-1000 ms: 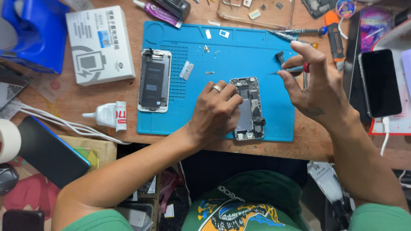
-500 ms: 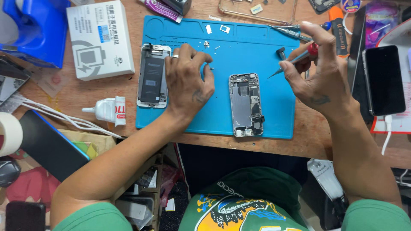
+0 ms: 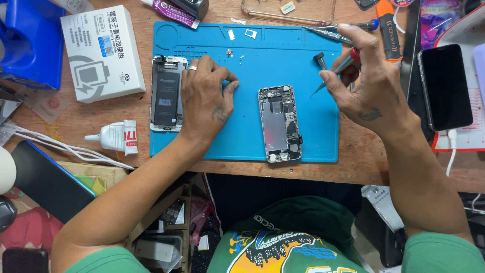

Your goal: The person uses a screwdriver to remove screws from a disassembled smartphone placed on a blue anti-static mat. They carefully place the removed screws on the mat and continue unscrewing additional components inside the phone chassis.

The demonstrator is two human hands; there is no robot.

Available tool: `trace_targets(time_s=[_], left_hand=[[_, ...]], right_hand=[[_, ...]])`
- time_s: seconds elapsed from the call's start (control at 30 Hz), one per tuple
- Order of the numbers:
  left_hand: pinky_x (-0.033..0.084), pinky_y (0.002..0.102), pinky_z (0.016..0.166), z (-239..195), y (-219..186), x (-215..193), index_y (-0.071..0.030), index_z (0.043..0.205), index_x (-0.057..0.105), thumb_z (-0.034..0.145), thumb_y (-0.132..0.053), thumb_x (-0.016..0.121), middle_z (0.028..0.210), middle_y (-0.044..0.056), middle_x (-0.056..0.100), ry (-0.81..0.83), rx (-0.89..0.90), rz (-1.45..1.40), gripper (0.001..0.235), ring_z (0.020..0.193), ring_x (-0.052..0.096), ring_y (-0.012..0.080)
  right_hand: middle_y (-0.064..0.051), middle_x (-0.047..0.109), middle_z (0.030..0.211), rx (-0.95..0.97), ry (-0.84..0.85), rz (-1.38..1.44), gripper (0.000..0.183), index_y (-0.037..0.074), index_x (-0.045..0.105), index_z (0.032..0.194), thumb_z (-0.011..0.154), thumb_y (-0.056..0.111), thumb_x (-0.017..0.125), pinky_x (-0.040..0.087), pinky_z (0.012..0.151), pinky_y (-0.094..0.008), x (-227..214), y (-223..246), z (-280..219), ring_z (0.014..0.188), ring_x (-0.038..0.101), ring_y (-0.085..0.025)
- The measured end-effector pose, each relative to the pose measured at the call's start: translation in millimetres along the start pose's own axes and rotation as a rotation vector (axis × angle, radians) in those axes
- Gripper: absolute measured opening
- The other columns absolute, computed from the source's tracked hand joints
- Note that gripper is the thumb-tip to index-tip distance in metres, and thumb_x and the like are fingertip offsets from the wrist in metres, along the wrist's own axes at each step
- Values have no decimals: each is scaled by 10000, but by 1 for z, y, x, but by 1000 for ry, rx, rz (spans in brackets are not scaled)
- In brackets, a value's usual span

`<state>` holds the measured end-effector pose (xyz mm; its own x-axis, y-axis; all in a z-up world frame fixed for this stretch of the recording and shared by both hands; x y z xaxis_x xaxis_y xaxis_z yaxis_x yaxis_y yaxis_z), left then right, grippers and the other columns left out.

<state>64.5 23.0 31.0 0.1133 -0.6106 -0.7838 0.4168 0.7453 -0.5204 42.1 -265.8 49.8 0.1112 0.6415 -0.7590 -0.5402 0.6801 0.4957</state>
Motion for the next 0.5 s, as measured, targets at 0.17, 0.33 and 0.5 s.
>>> trace_targets(time_s=[0.17,0.33,0.5], left_hand=[[434,400,820,-4,-8,-2,-35,937,745,908,-82,760,937,96,588,-65,72,32,57,900,550,246],[471,395,822,-19,-32,8,-35,1013,717,920,-56,724,947,102,599,10,239,13,95,876,583,245],[469,391,807,-31,-39,16,-30,1167,710,891,-52,706,961,100,604,68,279,-9,277,877,583,250]], right_hand=[[-93,626,885,97,68,32,637,5,386,1526,1021,61,769,567,644,-269,1,1,5,719,692,-143],[-86,627,786,170,210,-59,633,13,458,1471,942,125,787,542,589,-344,13,10,8,668,658,-213],[-83,612,738,232,316,-48,577,44,484,1454,946,146,737,552,598,-364,21,15,9,616,636,-223]])
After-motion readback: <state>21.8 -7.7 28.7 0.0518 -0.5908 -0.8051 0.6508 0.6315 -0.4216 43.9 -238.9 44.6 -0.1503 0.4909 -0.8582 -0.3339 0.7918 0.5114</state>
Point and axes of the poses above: each hand's wrist, its own z-axis towards the middle knuckle, its own x-axis out of the palm, y = z × x, the point moved 3 cm from there along z, towards the middle knuckle
